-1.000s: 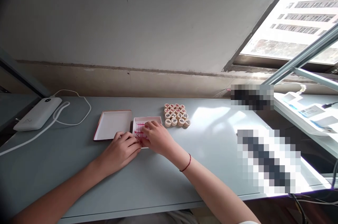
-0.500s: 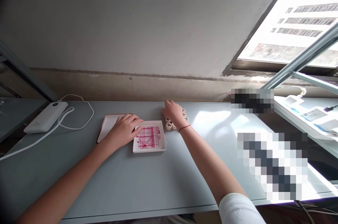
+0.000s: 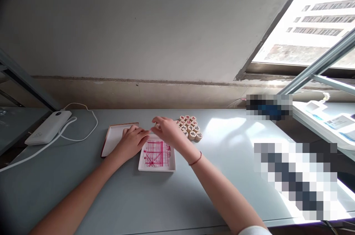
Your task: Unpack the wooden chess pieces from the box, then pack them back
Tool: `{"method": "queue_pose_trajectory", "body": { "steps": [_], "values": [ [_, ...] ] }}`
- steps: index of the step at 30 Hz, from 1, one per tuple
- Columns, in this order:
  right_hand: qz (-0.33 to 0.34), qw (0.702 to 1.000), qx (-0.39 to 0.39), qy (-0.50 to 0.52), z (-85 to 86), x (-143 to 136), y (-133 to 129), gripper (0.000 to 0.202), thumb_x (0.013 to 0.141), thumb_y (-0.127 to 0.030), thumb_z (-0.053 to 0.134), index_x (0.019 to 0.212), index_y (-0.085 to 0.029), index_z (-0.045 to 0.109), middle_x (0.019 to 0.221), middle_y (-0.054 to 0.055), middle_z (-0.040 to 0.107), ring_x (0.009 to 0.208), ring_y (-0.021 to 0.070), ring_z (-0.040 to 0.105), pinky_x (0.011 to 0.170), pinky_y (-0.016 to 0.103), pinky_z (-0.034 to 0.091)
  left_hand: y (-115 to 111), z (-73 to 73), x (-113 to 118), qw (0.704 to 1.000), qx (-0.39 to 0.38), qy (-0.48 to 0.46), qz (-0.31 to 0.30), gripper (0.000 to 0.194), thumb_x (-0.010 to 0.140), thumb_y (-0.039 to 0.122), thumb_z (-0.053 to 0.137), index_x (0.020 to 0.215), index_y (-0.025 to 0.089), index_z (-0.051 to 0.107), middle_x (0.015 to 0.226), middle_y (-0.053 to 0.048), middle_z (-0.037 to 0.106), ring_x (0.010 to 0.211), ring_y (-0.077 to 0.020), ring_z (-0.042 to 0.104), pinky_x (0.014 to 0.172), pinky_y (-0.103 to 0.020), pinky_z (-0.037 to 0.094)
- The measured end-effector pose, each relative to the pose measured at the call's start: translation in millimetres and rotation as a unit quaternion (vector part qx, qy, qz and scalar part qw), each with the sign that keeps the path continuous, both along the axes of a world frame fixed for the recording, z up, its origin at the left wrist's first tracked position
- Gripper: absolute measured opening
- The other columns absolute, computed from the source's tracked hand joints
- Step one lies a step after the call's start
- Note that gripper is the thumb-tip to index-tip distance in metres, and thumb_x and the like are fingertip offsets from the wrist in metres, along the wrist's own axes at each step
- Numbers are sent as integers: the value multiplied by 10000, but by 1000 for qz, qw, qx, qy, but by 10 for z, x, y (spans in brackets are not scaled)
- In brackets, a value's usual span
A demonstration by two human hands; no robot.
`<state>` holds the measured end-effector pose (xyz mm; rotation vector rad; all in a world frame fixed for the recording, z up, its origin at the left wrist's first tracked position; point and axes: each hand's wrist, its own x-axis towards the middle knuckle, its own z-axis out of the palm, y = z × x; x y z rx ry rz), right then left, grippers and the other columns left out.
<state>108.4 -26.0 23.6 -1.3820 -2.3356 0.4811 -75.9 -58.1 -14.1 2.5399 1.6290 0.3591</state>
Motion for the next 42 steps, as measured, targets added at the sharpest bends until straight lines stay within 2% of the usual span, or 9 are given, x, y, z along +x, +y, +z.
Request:
{"method": "queue_pose_trajectory", "body": {
  "steps": [4, 8, 14, 19, 29, 32, 34, 38, 42],
  "values": [
    [91, 996, -3, 18, -212, -52, -256, 199, 885, -247, 570, 1078, -205, 593, 996, 51, 679, 735, 155, 655, 629, 243, 464, -38, 34, -61, 998, -50, -33, -8, 370, 862, 189, 430, 1183, 279, 589, 1064, -28, 667, 1032, -249, 489, 827, -404, 367],
    [130, 991, 16, 22, -369, -8, -317, 208, 897, -225, 559, 1103, -238, 588, 1006, 39, 689, 770, 171, 665, 642, 251, 474, -98, 92, -82, 995, -84, -46, -23, 411, 786, 247, 528, 1192, 271, 585, 1096, -27, 658, 1073, -261, 480, 879, -415, 359],
    [86, 988, 14, 125, -304, 164, -335, 220, 870, -142, 519, 1046, -234, 613, 1157, 63, 604, 768, 129, 650, 698, 267, 521, -164, 79, 90, 998, -52, -29, 22, 356, 820, 444, 576, 1114, 251, 630, 1018, -45, 671, 1034, -274, 502, 847, -426, 354],
    [97, 990, 14, 99, -282, 159, -379, 331, 810, -79, 492, 1063, -247, 626, 1118, 63, 577, 721, 117, 636, 693, 280, 532, -189, 44, 179, 998, -38, -15, 42, 181, 861, 256, 533, 1002, 251, 646, 919, -32, 671, 943, -237, 536, 775, -390, 337],
    [113, 991, 69, 12, -383, 26, -415, 167, 888, -168, 521, 962, -231, 658, 1140, 47, 651, 893, 165, 637, 707, 250, 486, -201, 83, 91, 995, -92, -36, 18, 409, 786, 281, 597, 1194, 285, 568, 1044, -39, 652, 997, -263, 511, 802, -394, 344],
    [68, 995, 64, 27, -305, 162, -303, 195, 896, -242, 514, 1035, -234, 651, 1165, 57, 630, 754, 129, 634, 654, 236, 476, -200, 74, 115, 996, -85, -37, 19, 437, 800, 276, 596, 1233, 298, 546, 1033, -35, 649, 994, -256, 512, 799, -385, 339],
    [-18, 998, 61, 14, -229, 286, -137, 235, 908, -278, 484, 1073, -216, 640, 1145, 68, 633, 676, 116, 616, 656, 247, 471, -202, 69, 148, 996, -80, -36, 23, 413, 816, 254, 581, 1224, 314, 553, 998, -26, 651, 971, -245, 517, 789, -376, 332],
    [-192, 975, 2, -111, -123, 488, 317, 321, 887, -305, 472, 1147, -198, 626, 1163, 89, 634, 837, 189, 642, 671, 266, 449, -212, 55, 214, 997, -59, -17, 38, 293, 841, 196, 531, 1099, 301, 618, 939, -23, 657, 938, -235, 525, 756, -368, 317],
    [-210, 950, -89, -212, -110, 548, 637, 287, 839, -279, 512, 1047, -176, 681, 989, 118, 693, 848, 237, 650, 594, 268, 419, -222, 37, 226, 998, -40, -12, 46, 291, 859, 170, 487, 1085, 287, 626, 944, -30, 668, 942, -235, 530, 742, -372, 312]
  ]
}}
